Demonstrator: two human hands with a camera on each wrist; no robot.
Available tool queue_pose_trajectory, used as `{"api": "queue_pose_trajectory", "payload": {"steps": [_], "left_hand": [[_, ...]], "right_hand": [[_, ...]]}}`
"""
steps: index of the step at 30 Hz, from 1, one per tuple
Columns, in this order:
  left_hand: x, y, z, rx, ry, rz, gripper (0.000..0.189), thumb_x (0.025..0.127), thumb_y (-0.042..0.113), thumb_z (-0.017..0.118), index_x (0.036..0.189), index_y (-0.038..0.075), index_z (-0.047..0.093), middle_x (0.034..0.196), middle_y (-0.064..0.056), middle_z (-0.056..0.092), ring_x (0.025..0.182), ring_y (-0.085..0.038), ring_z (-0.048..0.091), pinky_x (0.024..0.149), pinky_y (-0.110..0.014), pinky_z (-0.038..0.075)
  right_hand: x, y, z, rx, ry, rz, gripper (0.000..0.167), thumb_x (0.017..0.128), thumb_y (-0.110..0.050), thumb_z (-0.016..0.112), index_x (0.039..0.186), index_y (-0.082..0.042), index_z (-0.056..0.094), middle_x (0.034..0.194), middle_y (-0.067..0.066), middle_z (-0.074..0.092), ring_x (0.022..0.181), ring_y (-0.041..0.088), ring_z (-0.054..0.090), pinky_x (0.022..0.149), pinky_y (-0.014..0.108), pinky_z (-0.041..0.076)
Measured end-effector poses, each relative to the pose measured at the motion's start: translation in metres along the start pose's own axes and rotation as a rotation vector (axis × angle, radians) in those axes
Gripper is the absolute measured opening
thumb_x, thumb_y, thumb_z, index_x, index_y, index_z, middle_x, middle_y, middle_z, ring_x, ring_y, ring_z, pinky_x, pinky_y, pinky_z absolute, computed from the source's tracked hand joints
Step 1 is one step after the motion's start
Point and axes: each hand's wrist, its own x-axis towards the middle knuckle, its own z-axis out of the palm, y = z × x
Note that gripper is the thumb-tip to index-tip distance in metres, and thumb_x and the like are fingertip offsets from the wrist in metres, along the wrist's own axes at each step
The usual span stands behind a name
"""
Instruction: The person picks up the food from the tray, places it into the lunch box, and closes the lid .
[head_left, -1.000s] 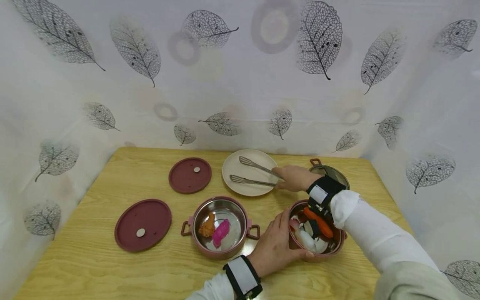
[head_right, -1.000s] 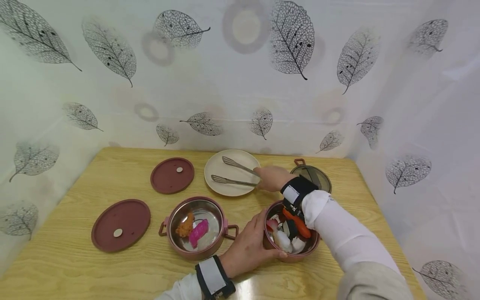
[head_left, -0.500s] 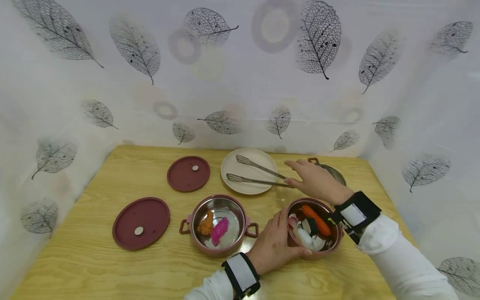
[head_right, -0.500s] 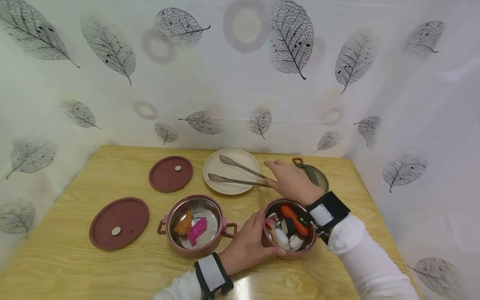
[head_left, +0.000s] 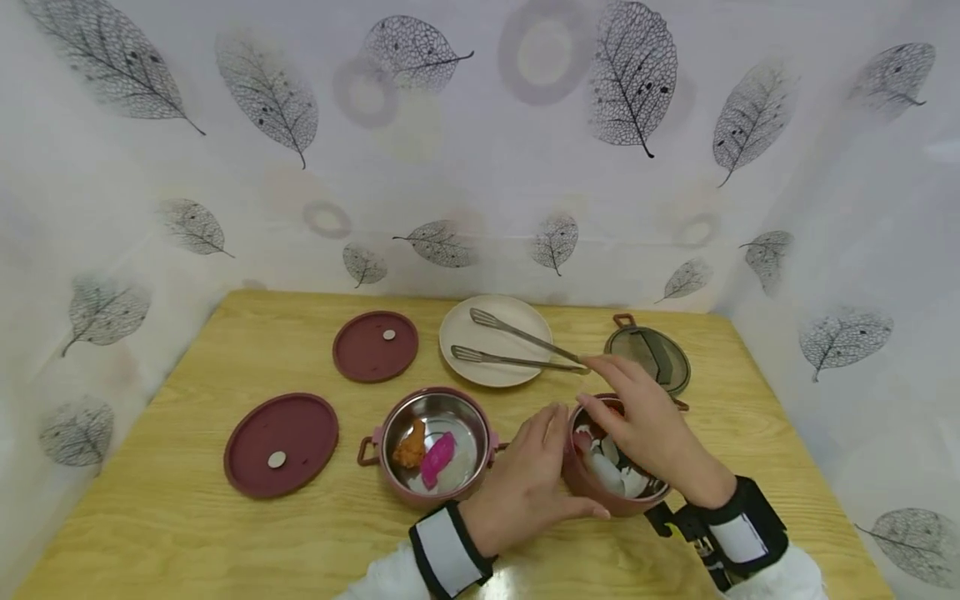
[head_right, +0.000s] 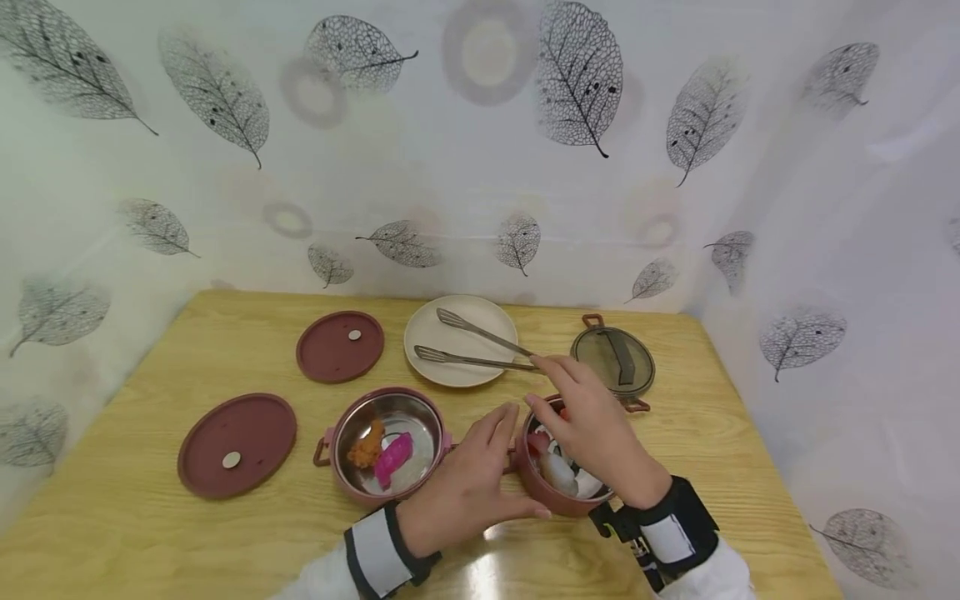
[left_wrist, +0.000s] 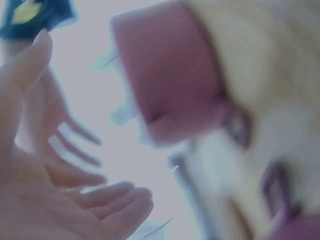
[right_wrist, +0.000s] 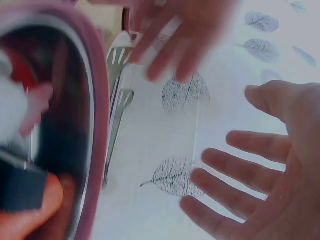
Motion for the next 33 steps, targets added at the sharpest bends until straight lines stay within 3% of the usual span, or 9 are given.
{"api": "queue_pose_trajectory", "payload": {"steps": [4,7,12,17,26,33], "left_hand": [[-0.014,-0.005,-0.030,0.079,0.030,0.048,0.120,0.068,0.072,0.075,0.155,0.004,0.028,0.157,-0.014,0.034,0.145,-0.027,0.035,0.115,-0.044,0.039],[-0.027,-0.018,-0.050,0.090,0.034,0.045,0.122,0.069,0.073,0.073,0.157,0.003,0.023,0.161,-0.015,0.028,0.148,-0.030,0.030,0.117,-0.047,0.035],[-0.052,-0.049,-0.080,0.131,0.089,-0.068,0.126,0.067,0.075,0.073,0.159,0.007,0.019,0.163,-0.014,0.023,0.150,-0.033,0.025,0.119,-0.052,0.029],[-0.077,-0.077,-0.103,0.195,0.143,-0.191,0.133,0.061,0.068,0.082,0.159,0.008,0.016,0.165,-0.015,0.018,0.152,-0.037,0.015,0.122,-0.058,0.014],[-0.113,-0.137,-0.128,0.246,0.178,-0.358,0.139,0.057,0.067,0.085,0.160,0.009,0.010,0.160,-0.030,0.014,0.145,-0.053,0.012,0.114,-0.071,0.010],[-0.130,-0.181,-0.129,0.202,0.176,-0.472,0.136,0.059,0.063,0.087,0.159,0.006,0.013,0.155,-0.038,0.011,0.140,-0.062,0.009,0.104,-0.080,0.007]], "right_hand": [[-0.003,-0.010,0.011,0.018,0.062,-0.067,0.053,0.090,-0.014,0.072,0.137,0.000,0.054,0.134,0.019,0.056,0.124,0.036,0.052,0.097,0.055,0.048],[-0.004,-0.018,0.019,0.026,0.060,-0.098,0.057,0.092,-0.022,0.070,0.141,0.000,0.050,0.138,0.019,0.053,0.128,0.036,0.049,0.100,0.056,0.045],[-0.005,-0.029,0.028,-0.017,0.009,-0.090,0.071,0.092,-0.041,0.069,0.146,-0.001,0.045,0.148,0.018,0.048,0.139,0.040,0.040,0.110,0.060,0.035],[-0.004,-0.038,0.034,-0.064,-0.078,-0.057,0.085,0.087,-0.050,0.070,0.151,-0.003,0.039,0.155,0.015,0.040,0.146,0.037,0.030,0.117,0.057,0.026],[-0.004,-0.049,0.049,-0.057,-0.150,-0.057,0.093,0.083,-0.055,0.072,0.152,-0.004,0.036,0.160,0.014,0.033,0.147,0.036,0.028,0.118,0.058,0.026],[-0.004,-0.060,0.059,-0.044,-0.224,-0.029,0.098,0.084,-0.069,0.062,0.155,-0.007,0.032,0.162,0.011,0.029,0.150,0.032,0.025,0.119,0.057,0.025]]}}
